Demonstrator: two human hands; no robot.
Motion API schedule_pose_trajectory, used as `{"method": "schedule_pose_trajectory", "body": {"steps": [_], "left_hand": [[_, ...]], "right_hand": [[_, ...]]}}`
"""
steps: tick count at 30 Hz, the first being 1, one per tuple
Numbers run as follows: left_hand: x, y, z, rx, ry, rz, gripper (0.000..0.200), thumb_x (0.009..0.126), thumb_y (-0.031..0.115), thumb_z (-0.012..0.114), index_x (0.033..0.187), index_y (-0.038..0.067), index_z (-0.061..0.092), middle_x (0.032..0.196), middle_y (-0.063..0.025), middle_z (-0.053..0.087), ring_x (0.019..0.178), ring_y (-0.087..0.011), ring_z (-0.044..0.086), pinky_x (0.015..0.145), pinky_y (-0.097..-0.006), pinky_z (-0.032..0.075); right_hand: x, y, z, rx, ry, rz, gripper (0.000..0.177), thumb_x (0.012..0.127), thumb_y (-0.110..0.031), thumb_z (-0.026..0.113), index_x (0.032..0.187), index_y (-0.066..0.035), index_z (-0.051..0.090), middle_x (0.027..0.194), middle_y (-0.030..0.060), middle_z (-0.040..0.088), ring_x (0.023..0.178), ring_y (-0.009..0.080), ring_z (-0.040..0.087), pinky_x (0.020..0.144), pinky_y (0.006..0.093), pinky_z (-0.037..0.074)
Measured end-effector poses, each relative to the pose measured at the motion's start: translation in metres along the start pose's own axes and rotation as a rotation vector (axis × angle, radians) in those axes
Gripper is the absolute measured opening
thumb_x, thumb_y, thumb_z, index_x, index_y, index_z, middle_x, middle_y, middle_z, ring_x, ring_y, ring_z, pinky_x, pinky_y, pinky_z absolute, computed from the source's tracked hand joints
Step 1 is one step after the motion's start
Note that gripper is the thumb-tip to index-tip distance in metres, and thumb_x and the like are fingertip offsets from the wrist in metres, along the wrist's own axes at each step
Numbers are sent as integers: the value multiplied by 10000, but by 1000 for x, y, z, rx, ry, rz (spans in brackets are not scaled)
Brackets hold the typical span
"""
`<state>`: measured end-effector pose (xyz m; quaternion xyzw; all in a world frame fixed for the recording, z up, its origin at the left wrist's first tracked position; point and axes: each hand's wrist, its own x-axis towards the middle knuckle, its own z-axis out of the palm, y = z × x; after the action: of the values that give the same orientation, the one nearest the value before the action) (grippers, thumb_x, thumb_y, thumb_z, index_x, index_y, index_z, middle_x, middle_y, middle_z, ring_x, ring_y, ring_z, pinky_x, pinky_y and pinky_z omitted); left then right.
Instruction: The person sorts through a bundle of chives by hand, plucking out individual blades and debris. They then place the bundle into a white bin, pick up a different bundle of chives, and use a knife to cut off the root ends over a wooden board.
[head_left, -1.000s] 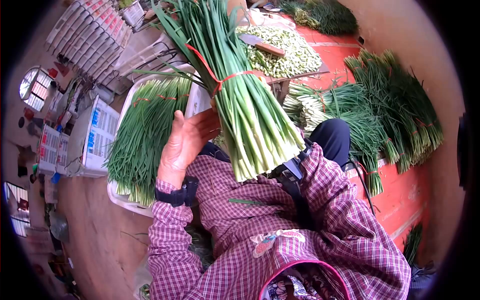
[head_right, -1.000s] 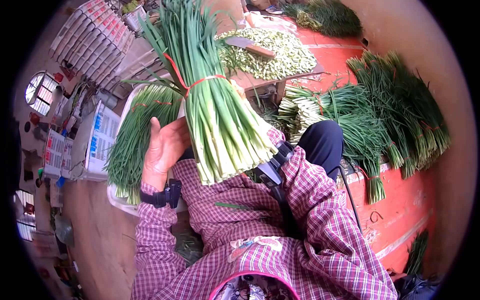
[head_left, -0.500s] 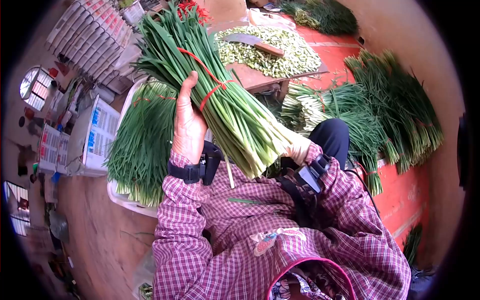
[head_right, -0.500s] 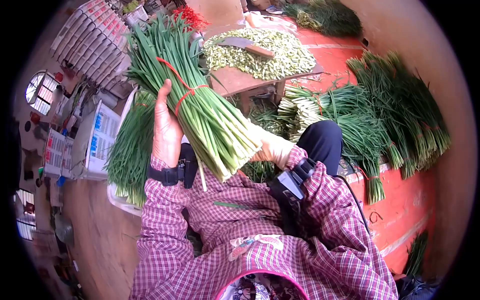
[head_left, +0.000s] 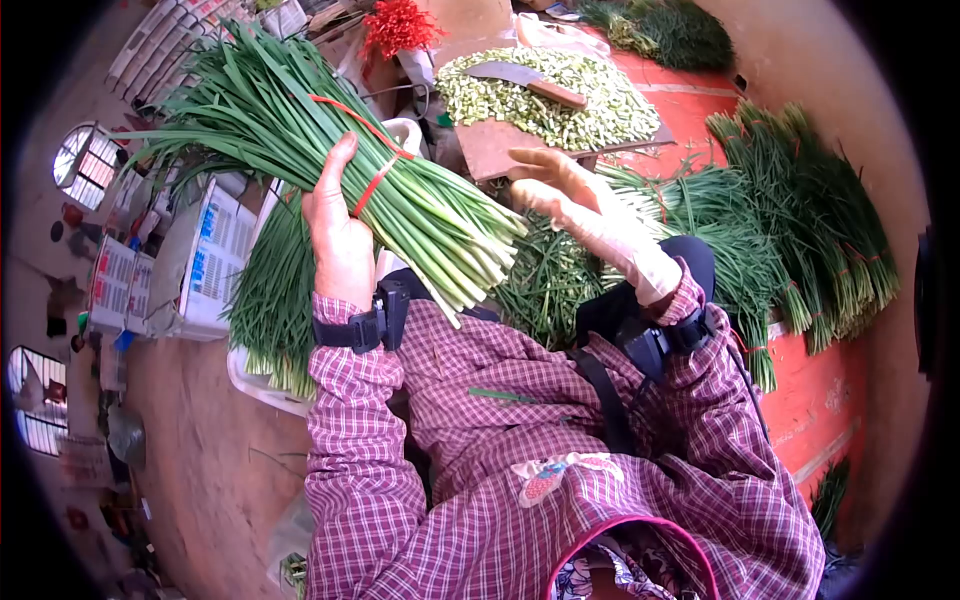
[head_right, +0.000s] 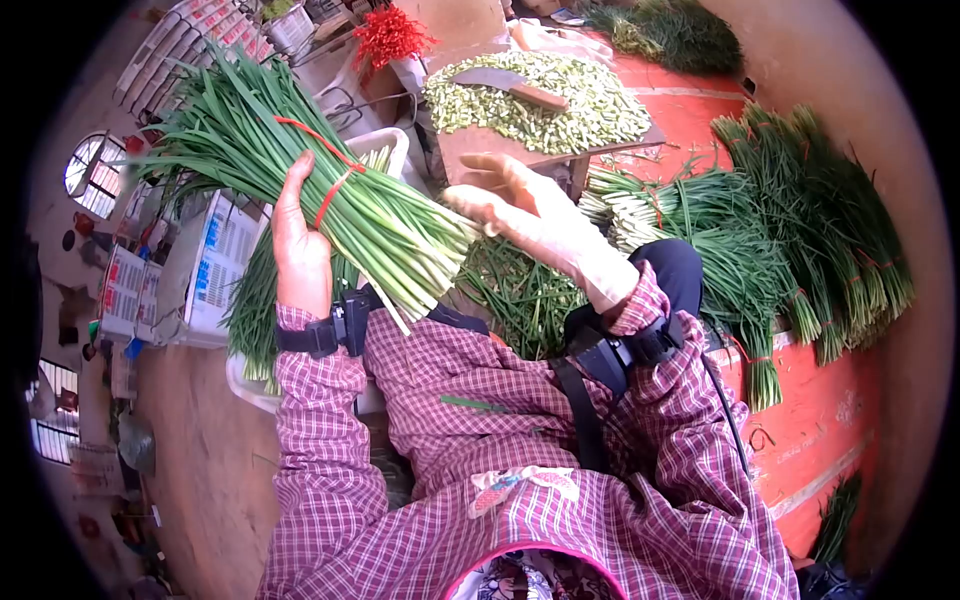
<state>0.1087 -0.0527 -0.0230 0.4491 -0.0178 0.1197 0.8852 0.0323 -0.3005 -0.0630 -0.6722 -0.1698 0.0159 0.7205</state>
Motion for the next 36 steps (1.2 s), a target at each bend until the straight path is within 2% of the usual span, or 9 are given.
{"method": "schedule_pose_trajectory", "body": {"steps": [3,5,13,18,23,27,30,33,36], "left_hand": [[-4,1,2,23,-16,-24,370,779,31,724,1117,-49,597,1047,-142,659,870,-253,688,775,-402,616],[-14,7,7,-1,-82,-40,339,791,43,717,1105,-36,615,1055,-135,667,868,-239,691,783,-391,607],[-15,40,-2,235,-267,-133,503,780,144,799,1208,3,575,1141,-75,642,1017,-186,628,941,-317,504],[-3,81,-38,329,-320,-235,461,803,149,776,1185,-12,574,1055,-103,669,910,-194,677,826,-306,566],[32,138,-85,473,-352,-409,329,825,143,724,1089,-36,645,984,-113,697,866,-179,689,808,-288,567],[31,148,-137,776,-276,-396,545,768,200,757,1203,-52,546,1073,-109,644,921,-172,655,839,-298,552],[10,130,-178,888,-267,-477,653,737,172,743,1291,-30,462,1126,-134,628,991,-196,636,906,-346,529],[-19,98,-220,859,-289,-626,658,708,122,776,1280,-10,479,1111,-100,637,980,-177,629,912,-330,502],[-33,65,-263,826,-293,-814,684,713,136,786,1301,-11,470,1090,-98,647,975,-163,630,893,-315,501]], "right_hand": [[31,5,30,-156,-214,-34,1019,773,-346,816,1503,-11,189,1356,134,510,1231,190,492,1010,308,429],[48,8,37,86,-503,85,924,796,-341,796,1479,-20,264,1379,101,487,1251,169,460,1064,317,368],[51,12,57,299,-381,124,890,742,-280,825,1434,-1,339,1270,89,583,1166,165,552,1021,306,423],[71,-2,121,445,-329,91,808,740,-222,832,1386,-15,391,1166,83,639,1051,146,621,928,293,499],[106,17,200,512,-359,9,842,753,-350,827,1383,-9,384,1173,86,618,1035,156,608,903,276,493],[139,59,226,355,-537,268,985,752,-509,781,1424,41,315,1209,143,594,1099,214,595,953,431,480],[137,99,230,177,-661,265,810,868,-437,685,1385,86,347,1119,151,626,1019,244,633,850,391,513],[131,108,207,-582,-721,78,188,894,-194,660,1023,-63,699,777,43,692,695,122,635,698,294,512],[130,118,191,-692,-722,-32,105,815,-108,674,898,-61,718,727,85,693,672,203,685,663,321,538]]}}
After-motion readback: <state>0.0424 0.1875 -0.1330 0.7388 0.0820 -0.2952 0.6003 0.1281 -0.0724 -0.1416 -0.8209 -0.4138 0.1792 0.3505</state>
